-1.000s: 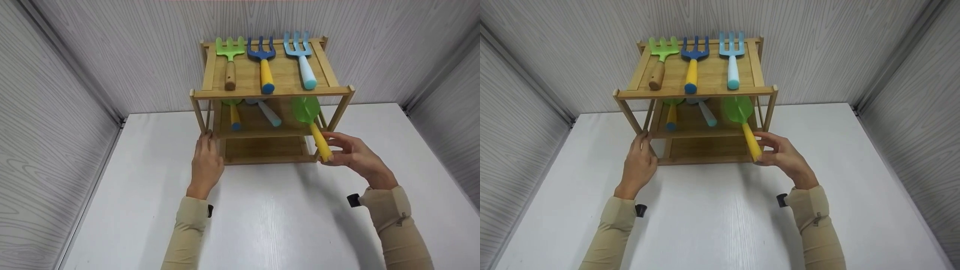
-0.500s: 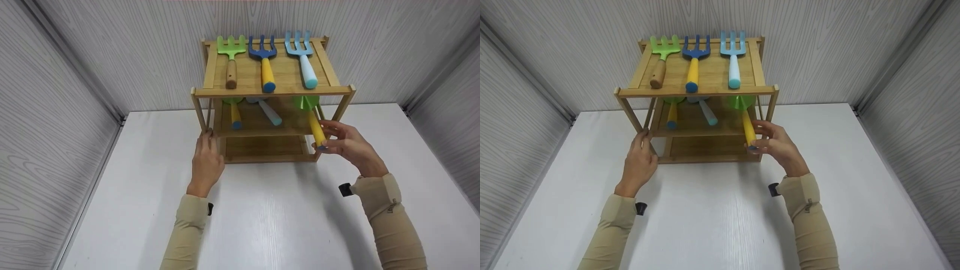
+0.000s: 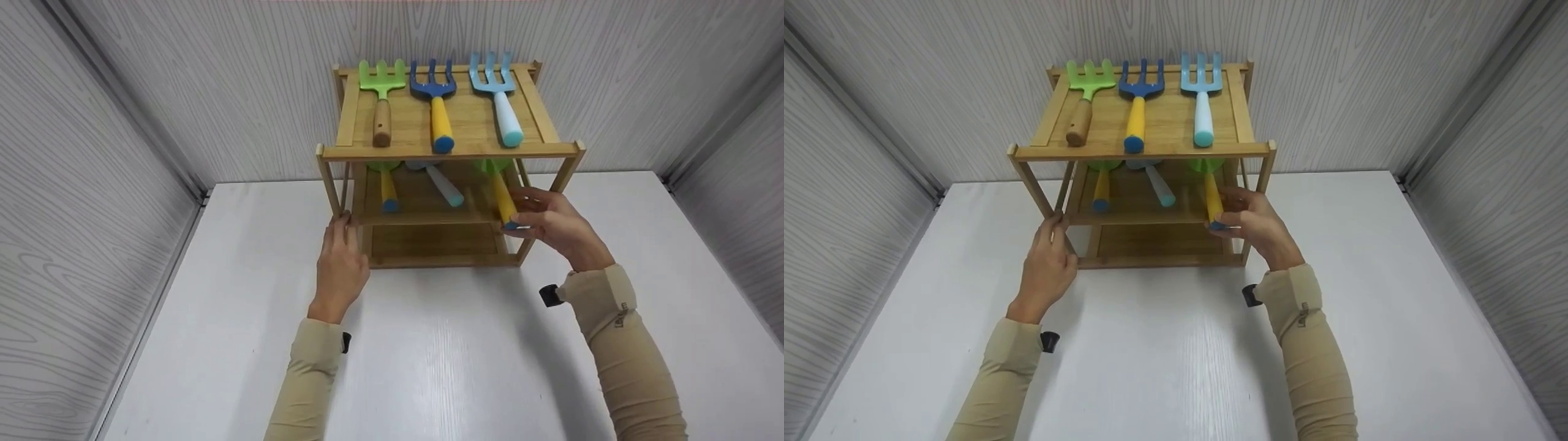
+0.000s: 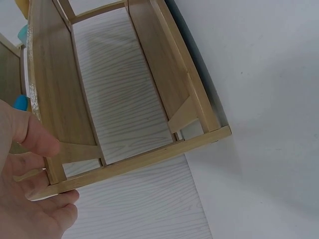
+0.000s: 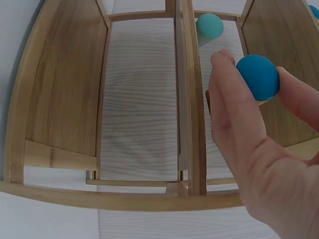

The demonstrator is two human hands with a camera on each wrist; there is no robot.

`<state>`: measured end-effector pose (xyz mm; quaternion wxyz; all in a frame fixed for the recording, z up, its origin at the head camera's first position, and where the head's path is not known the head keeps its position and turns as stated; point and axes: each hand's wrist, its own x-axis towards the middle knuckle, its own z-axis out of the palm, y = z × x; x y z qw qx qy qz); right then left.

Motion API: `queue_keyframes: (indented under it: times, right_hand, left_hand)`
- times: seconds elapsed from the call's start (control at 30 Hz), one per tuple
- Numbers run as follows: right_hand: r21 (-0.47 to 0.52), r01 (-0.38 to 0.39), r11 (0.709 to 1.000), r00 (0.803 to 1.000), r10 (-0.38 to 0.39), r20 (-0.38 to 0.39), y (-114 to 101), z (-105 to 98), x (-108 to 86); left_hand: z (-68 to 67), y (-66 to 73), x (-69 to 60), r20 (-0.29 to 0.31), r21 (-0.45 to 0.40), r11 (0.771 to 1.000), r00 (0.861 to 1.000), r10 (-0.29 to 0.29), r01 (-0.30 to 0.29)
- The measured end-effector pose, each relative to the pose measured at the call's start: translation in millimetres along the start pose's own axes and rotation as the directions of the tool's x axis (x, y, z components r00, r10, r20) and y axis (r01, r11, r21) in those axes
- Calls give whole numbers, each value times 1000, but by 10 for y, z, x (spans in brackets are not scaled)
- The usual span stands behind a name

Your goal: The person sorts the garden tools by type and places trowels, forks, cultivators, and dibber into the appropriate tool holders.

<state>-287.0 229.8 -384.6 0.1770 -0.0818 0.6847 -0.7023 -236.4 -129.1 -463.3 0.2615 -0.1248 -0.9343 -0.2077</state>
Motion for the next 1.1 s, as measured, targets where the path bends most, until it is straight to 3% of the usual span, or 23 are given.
queue_keyframes:
  times: [0.33, 0.6, 0.77, 0.93, 1.1]
  right_hand:
    - [-21, -50, 999, 999, 49, -20, -48, 116, 79]
    - [-87, -94, 992, 992, 87, -87, -113, 192, 209]
    - [-121, -107, 987, 988, 91, -128, -95, 236, 266]
    - [-184, -68, 981, 988, 40, -151, -45, 247, 228]
    - [-188, 43, 981, 982, -76, -170, 78, 230, 69]
  left_hand:
    - [2, -7, -20, -42, -24, 999, 999, 33, -35]
    - [2, -20, -43, -11, -27, 1000, 1000, -14, 14]
    - [7, -21, -55, -23, -34, 999, 1000, -19, 19]
    - [12, -41, -71, -8, -39, 999, 1000, -9, 9]
    - [-89, -103, -158, 22, -94, 995, 999, 29, -27]
